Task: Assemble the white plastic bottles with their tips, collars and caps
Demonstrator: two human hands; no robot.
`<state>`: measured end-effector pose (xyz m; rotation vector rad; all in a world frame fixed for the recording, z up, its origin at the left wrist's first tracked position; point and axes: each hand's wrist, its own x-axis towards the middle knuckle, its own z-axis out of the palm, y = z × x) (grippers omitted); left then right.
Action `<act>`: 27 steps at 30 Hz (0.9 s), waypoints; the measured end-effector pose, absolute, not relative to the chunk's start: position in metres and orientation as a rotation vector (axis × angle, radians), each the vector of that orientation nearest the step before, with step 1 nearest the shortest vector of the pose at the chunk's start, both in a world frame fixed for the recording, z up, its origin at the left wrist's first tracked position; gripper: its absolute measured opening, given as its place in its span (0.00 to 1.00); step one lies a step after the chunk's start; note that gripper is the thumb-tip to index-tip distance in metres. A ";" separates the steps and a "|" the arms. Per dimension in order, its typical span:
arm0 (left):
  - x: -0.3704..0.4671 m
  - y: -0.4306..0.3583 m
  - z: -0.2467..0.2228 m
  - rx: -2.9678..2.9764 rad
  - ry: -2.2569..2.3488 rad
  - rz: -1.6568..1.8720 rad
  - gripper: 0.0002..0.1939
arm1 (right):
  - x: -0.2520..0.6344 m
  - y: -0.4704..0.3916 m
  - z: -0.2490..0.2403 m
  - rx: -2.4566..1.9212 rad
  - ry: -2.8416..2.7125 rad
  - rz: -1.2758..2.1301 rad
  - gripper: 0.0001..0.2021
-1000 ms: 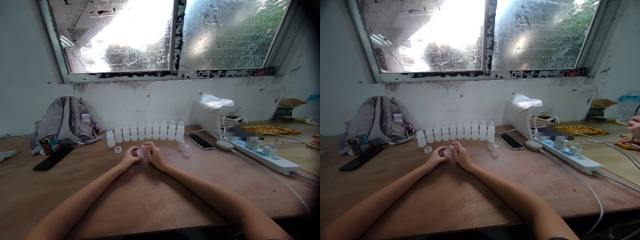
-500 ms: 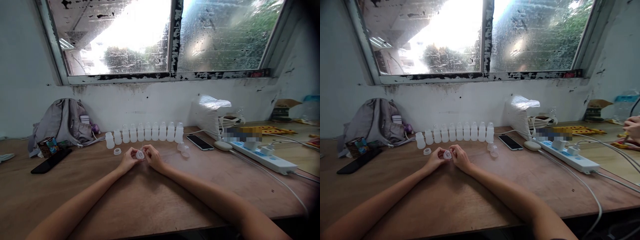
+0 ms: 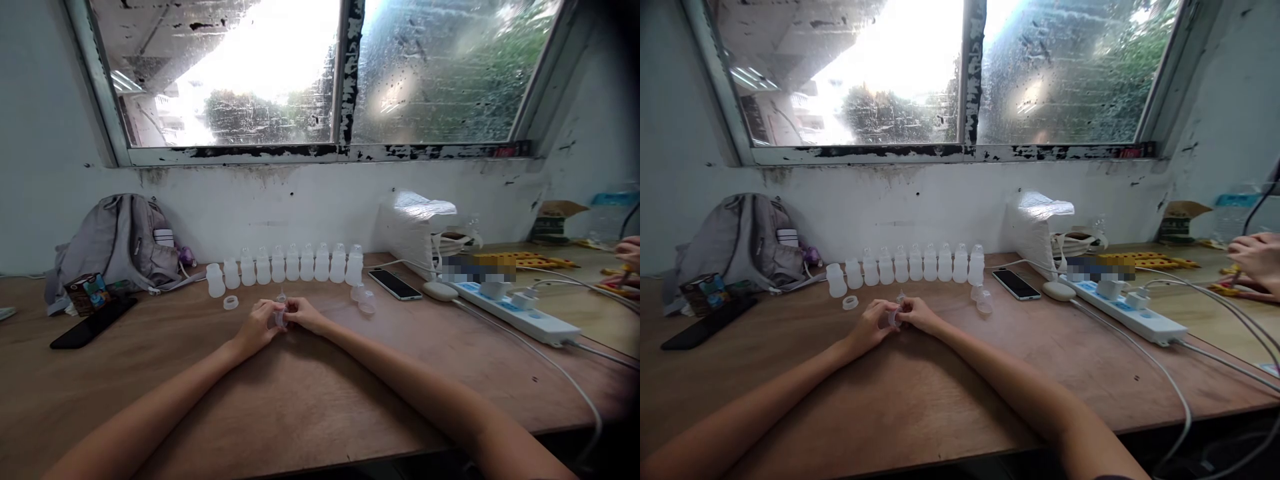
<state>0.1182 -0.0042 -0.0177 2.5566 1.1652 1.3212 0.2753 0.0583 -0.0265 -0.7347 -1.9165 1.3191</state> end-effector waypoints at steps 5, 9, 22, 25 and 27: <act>0.120 -0.007 -0.020 2.647 1.026 1.379 0.18 | 0.281 0.051 -0.023 -0.723 -1.971 1.294 0.07; 0.122 -0.011 -0.019 2.781 0.891 1.311 0.18 | 0.289 0.040 -0.017 -0.696 -2.106 1.193 0.07; 0.124 -0.017 -0.015 2.756 0.941 1.103 0.13 | 0.287 0.033 -0.018 -0.735 -2.161 0.899 0.04; 0.127 -0.016 -0.014 2.676 0.956 1.218 0.15 | 0.284 0.033 -0.020 -0.751 -2.050 0.866 0.05; 0.129 -0.015 -0.013 2.583 1.047 1.311 0.17 | 0.282 0.034 -0.020 -0.768 -1.947 0.942 0.04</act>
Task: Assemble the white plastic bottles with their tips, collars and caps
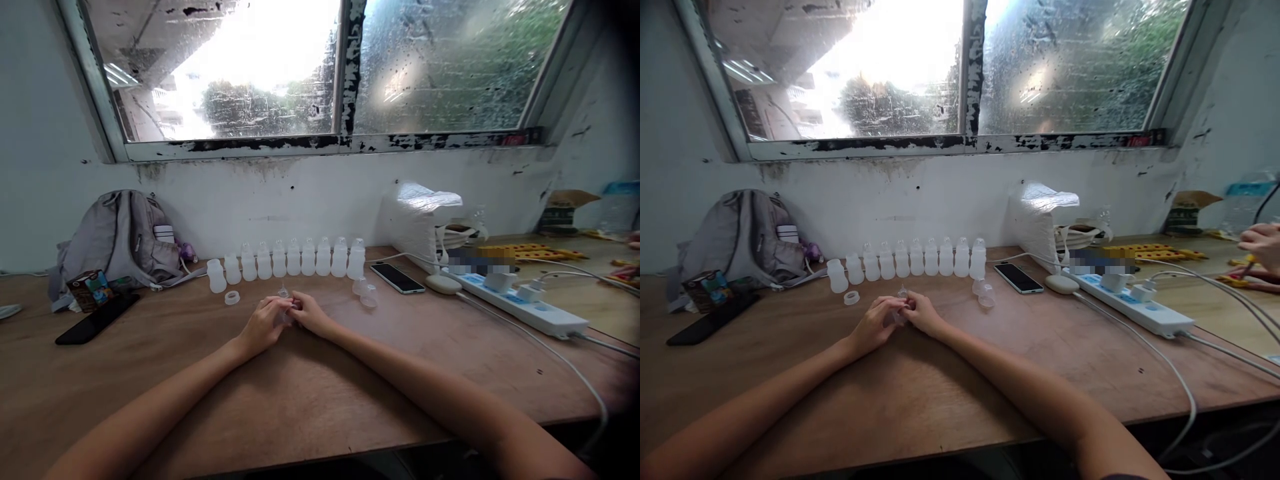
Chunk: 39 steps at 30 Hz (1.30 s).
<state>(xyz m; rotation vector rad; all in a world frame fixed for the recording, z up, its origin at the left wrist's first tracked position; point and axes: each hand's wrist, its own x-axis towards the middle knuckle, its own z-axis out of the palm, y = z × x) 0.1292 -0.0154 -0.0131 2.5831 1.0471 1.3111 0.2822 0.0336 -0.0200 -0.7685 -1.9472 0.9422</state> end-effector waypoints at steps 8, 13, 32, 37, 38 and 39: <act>0.126 -0.001 -0.016 1.978 1.187 1.377 0.13 | 0.285 0.038 -0.018 -0.697 -1.635 1.336 0.13; 0.121 0.008 -0.023 1.711 1.110 1.387 0.05 | 0.284 0.042 -0.022 -0.712 -1.713 1.406 0.18; 0.027 0.091 0.046 2.669 2.536 0.761 0.10 | 0.284 0.043 -0.022 -0.761 -1.702 1.290 0.14; 0.034 0.073 0.051 2.779 2.341 0.863 0.05 | 0.284 0.041 -0.021 -0.766 -1.680 1.296 0.14; 0.038 0.066 0.054 2.794 2.276 0.939 0.05 | 0.284 0.041 -0.021 -0.759 -1.670 1.301 0.14; 0.042 0.058 0.057 2.793 2.204 1.025 0.05 | 0.284 0.041 -0.020 -0.749 -1.662 1.305 0.14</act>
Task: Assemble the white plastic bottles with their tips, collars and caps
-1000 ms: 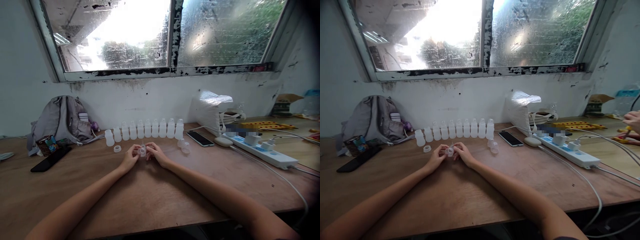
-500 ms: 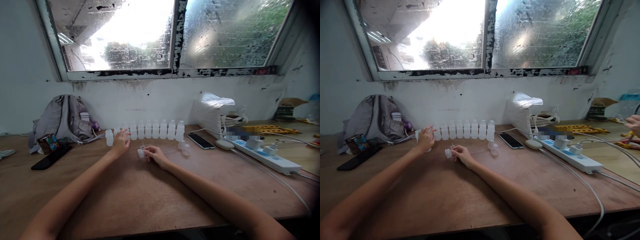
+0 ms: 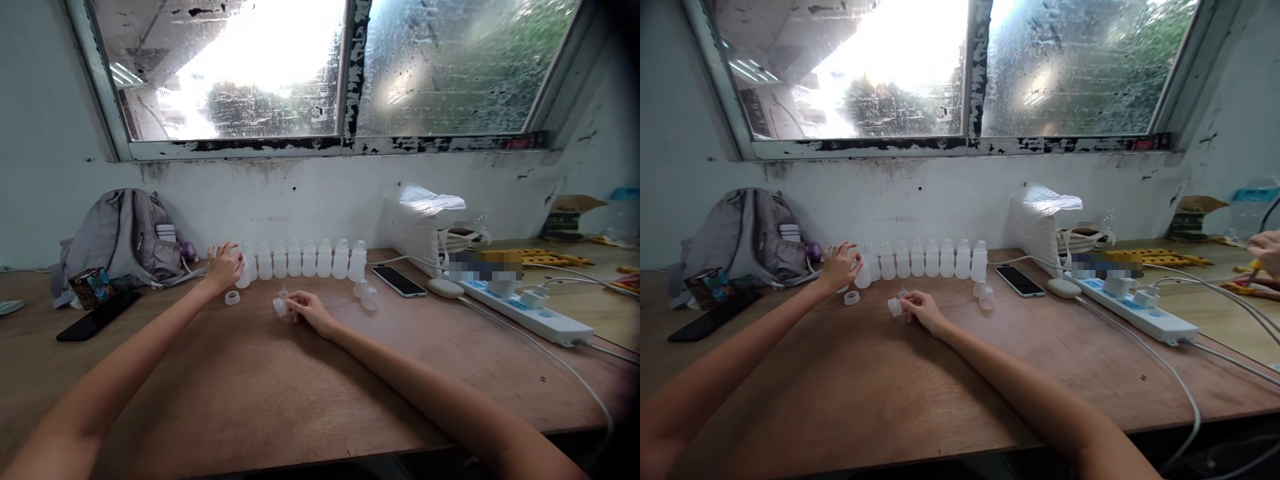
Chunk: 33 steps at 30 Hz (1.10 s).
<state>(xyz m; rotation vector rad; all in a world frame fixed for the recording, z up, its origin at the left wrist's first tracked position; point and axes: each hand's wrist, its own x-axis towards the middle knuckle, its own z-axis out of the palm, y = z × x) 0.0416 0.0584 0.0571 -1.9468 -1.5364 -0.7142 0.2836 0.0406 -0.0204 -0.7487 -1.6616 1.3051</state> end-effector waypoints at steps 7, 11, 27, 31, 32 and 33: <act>0.072 0.013 0.047 -2.485 -1.398 -1.203 0.07 | 0.285 0.041 -0.021 -0.733 -1.514 1.341 0.14; 0.095 0.002 0.012 -2.682 -1.549 -1.553 0.13 | 0.284 0.044 -0.022 -0.746 -1.418 1.360 0.15; 0.105 -0.019 -0.003 -2.796 -1.672 -1.643 0.27 | 0.334 0.019 -0.006 -0.838 -1.470 1.129 0.15; 0.107 -0.024 0.000 -2.899 -1.617 -1.599 0.17 | 0.335 0.015 0.006 -0.742 -1.662 1.047 0.13; 0.107 -0.025 0.001 -2.911 -1.602 -1.581 0.16 | 0.335 0.014 0.007 -0.734 -1.706 1.035 0.13; 0.108 -0.027 0.003 -2.918 -1.590 -1.562 0.15 | 0.334 0.013 0.008 -0.731 -1.739 1.028 0.12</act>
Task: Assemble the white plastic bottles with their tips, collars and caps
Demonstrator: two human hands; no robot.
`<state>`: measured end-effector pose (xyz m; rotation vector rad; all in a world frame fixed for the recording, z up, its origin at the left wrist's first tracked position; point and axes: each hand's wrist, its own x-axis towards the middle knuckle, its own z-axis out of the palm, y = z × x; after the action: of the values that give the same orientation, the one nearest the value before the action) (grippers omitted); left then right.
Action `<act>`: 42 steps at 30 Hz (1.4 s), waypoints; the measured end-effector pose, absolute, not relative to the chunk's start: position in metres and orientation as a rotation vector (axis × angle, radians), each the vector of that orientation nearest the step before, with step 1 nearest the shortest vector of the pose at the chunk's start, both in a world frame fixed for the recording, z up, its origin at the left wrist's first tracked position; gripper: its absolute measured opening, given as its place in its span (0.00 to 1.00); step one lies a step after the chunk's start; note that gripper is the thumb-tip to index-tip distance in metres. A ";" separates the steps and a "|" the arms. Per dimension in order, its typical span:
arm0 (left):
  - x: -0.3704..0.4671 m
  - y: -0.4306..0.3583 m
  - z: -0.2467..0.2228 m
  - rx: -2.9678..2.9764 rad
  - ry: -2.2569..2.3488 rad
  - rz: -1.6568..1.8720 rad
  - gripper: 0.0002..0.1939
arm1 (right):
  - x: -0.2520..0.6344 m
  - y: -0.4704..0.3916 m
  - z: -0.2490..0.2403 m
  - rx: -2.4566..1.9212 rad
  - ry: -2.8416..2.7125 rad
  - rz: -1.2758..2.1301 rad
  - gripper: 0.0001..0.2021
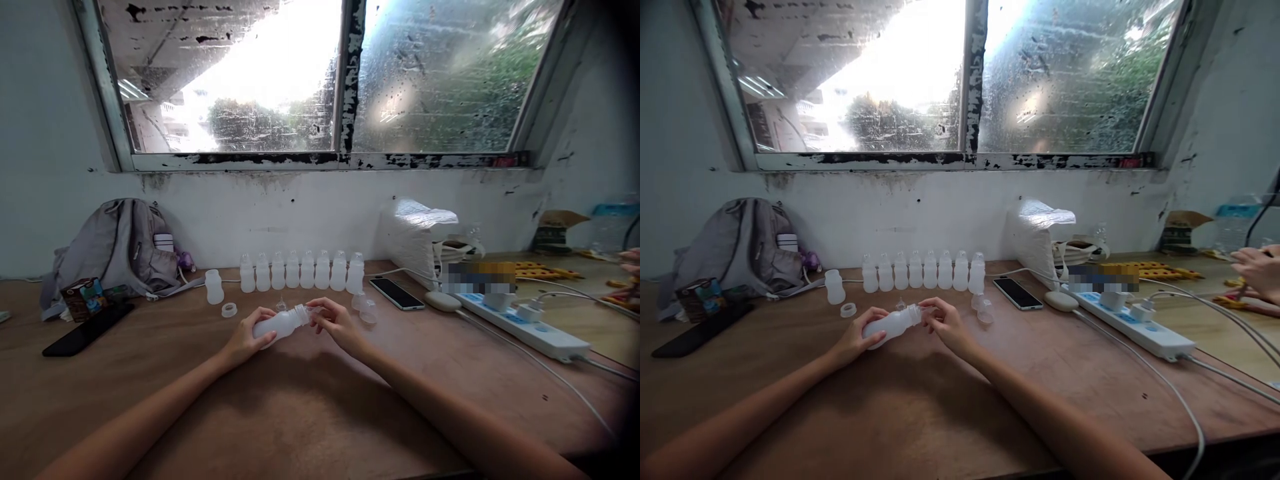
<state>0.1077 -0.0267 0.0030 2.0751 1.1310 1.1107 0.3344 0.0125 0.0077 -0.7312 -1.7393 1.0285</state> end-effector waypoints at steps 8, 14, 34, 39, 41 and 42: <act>0.108 -0.032 0.009 2.174 1.125 1.105 0.15 | 0.332 0.008 0.001 -0.735 -1.765 1.074 0.12; 0.106 -0.033 0.009 2.220 1.098 1.083 0.15 | 0.332 0.008 0.001 -0.742 -1.763 1.120 0.13; 0.103 -0.028 0.004 2.161 1.038 1.024 0.14 | 0.332 0.002 0.001 -0.999 -1.949 0.910 0.25; 0.102 -0.026 0.004 2.159 1.083 1.020 0.15 | 0.333 0.002 0.007 -1.013 -2.018 0.903 0.21; 0.103 -0.026 0.003 2.179 1.083 1.018 0.15 | 0.335 0.003 0.008 -0.966 -2.043 0.965 0.18; 0.103 -0.027 0.002 2.208 1.071 1.010 0.15 | 0.336 0.004 0.008 -0.963 -2.056 0.995 0.19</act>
<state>0.1033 -0.0269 0.0019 2.2084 1.0709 1.0097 0.3358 0.0036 0.0083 -0.9630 -2.0561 0.9953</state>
